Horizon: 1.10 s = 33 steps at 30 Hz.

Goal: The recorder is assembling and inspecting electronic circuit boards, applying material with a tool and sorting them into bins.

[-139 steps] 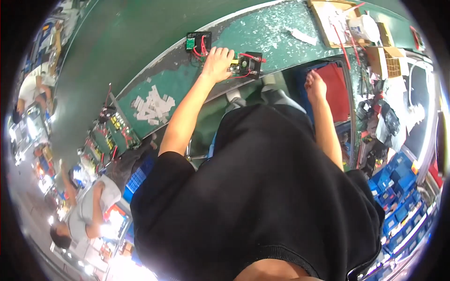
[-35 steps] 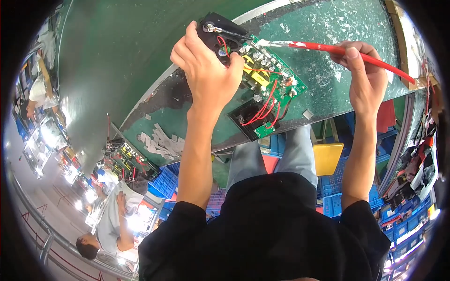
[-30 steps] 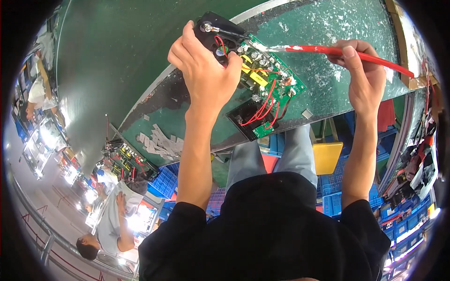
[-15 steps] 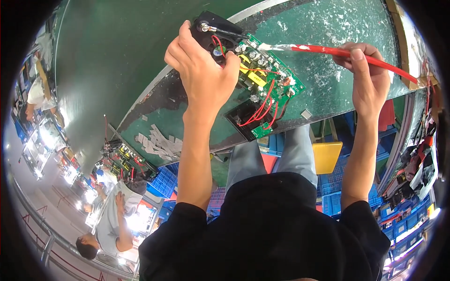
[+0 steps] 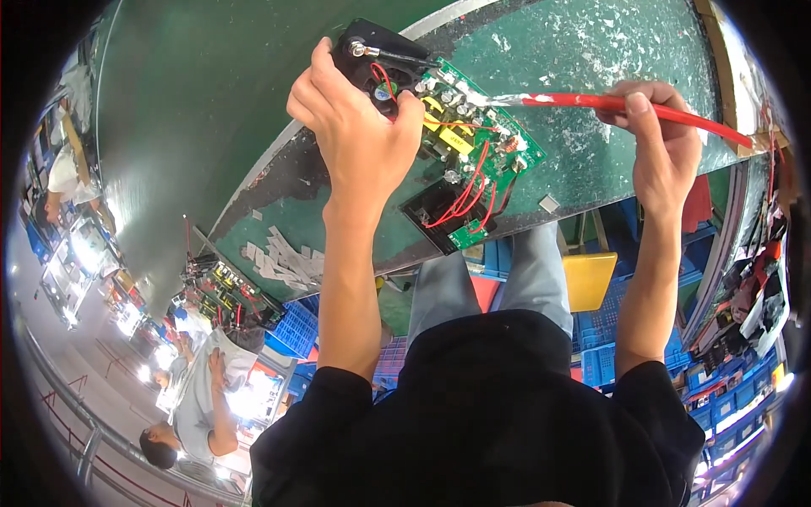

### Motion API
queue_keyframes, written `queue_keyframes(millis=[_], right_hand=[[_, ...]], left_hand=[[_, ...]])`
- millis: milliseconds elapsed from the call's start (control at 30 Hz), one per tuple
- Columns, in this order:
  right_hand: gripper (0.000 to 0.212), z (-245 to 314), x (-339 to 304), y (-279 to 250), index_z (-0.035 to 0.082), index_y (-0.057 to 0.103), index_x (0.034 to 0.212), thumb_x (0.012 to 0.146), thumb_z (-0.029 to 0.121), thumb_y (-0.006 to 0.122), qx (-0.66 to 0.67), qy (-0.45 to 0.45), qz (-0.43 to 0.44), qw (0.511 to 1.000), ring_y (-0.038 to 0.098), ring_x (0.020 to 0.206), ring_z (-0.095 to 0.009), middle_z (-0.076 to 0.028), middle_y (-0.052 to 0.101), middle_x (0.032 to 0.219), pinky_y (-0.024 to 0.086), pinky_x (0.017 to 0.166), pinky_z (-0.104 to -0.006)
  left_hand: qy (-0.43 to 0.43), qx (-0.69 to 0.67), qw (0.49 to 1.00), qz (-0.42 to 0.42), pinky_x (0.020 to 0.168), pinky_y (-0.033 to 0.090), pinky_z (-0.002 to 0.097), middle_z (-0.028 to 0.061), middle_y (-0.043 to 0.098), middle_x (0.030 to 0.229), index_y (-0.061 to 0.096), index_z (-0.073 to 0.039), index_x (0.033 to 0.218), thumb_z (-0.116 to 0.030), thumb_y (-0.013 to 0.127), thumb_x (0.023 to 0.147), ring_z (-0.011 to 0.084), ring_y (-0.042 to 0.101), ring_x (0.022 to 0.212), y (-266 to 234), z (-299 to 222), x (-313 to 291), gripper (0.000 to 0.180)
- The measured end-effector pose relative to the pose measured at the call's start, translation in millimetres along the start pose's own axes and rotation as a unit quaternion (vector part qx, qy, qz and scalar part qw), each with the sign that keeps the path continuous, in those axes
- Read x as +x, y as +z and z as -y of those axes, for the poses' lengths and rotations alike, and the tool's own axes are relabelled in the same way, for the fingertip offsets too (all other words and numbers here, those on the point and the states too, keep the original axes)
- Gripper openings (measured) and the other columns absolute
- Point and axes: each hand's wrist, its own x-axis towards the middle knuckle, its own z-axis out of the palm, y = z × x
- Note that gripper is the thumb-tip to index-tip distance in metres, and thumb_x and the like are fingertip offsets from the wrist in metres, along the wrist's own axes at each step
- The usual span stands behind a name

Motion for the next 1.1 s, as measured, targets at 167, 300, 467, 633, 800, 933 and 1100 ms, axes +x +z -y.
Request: queue_keyframes(millis=[167, 300, 467, 633, 800, 933, 1100], right_hand=[[0.025, -2.3, -4.1, -10.3, -0.006, 0.058, 0.095, 0.091, 0.018, 0.059, 0.009, -0.019, -0.041, 0.999, 0.063, 0.082, -0.019, -0.013, 0.063, 0.093, 0.054, 0.075, -0.0312], [0.022, -1.7, -9.8, -9.4, -0.005, 0.057, 0.096, 0.092, 0.017, 0.057, -0.019, -0.013, -0.023, 0.999, 0.062, 0.081, -0.018, -0.013, 0.062, 0.095, 0.052, 0.076, -0.0296], [0.024, -2.1, -8.3, -15.9, -0.005, 0.058, 0.095, 0.091, 0.019, 0.060, -0.012, -0.004, 0.002, 1.000, 0.062, 0.084, -0.017, -0.012, 0.063, 0.094, 0.052, 0.075, -0.0293], [0.023, -10.1, -10.2, -14.0, -0.005, 0.058, 0.096, 0.092, 0.018, 0.059, -0.022, -0.001, -0.017, 1.000, 0.061, 0.083, -0.016, -0.011, 0.063, 0.094, 0.050, 0.074, -0.0280], [0.023, -9.4, -13.0, -23.4, -0.004, 0.058, 0.096, 0.091, 0.018, 0.060, 0.005, -0.018, -0.033, 0.999, 0.060, 0.082, -0.015, -0.011, 0.063, 0.092, 0.048, 0.074, -0.0262], [0.020, -7.0, -14.5, -10.7, -0.003, 0.056, 0.096, 0.093, 0.016, 0.055, -0.011, 0.004, -0.006, 1.000, 0.061, 0.082, -0.018, -0.015, 0.060, 0.100, 0.049, 0.075, -0.0269], [0.019, -8.2, -18.6, -21.2, -0.003, 0.056, 0.096, 0.093, 0.016, 0.056, -0.041, 0.002, -0.038, 0.998, 0.060, 0.081, -0.017, -0.014, 0.060, 0.100, 0.049, 0.075, -0.0263]], left_hand=[[0.000, 0.010, 1.000, 0.001, 0.096, 0.027, 0.0501, 0.0259, 0.034, 0.115, 0.025, 0.006, 0.131, -0.015, 0.064, 0.068, 0.0396, 0.029, 0.108, 0.2, -1.6, 0.9, 0.077], [-0.006, 0.007, 1.000, 0.005, 0.097, 0.026, 0.0505, 0.0257, 0.034, 0.115, 0.025, 0.006, 0.131, -0.016, 0.063, 0.068, 0.0398, 0.029, 0.109, -0.7, -1.8, 1.6, 0.077], [0.002, 0.016, 1.000, -0.001, 0.097, 0.026, 0.0506, 0.0252, 0.035, 0.115, 0.026, 0.007, 0.131, -0.017, 0.063, 0.069, 0.0401, 0.030, 0.108, -0.2, -1.7, 0.8, 0.076], [-0.003, 0.014, 1.000, -0.004, 0.096, 0.026, 0.0503, 0.0249, 0.036, 0.113, 0.027, 0.007, 0.130, -0.018, 0.063, 0.070, 0.0400, 0.030, 0.108, 0.0, -3.2, 0.0, 0.075], [-0.001, 0.016, 1.000, -0.005, 0.096, 0.027, 0.0499, 0.0249, 0.036, 0.113, 0.027, 0.007, 0.130, -0.018, 0.064, 0.070, 0.0399, 0.031, 0.107, 0.5, -3.9, -1.3, 0.075], [0.009, 0.027, 1.000, -0.010, 0.096, 0.027, 0.0497, 0.0248, 0.036, 0.113, 0.027, 0.007, 0.130, -0.018, 0.064, 0.070, 0.0396, 0.031, 0.107, 0.1, -3.1, -1.1, 0.075], [0.010, 0.022, 1.000, -0.013, 0.096, 0.026, 0.0495, 0.0245, 0.036, 0.113, 0.027, 0.007, 0.130, -0.018, 0.064, 0.070, 0.0391, 0.031, 0.107, 0.7, -2.5, -1.2, 0.075]])
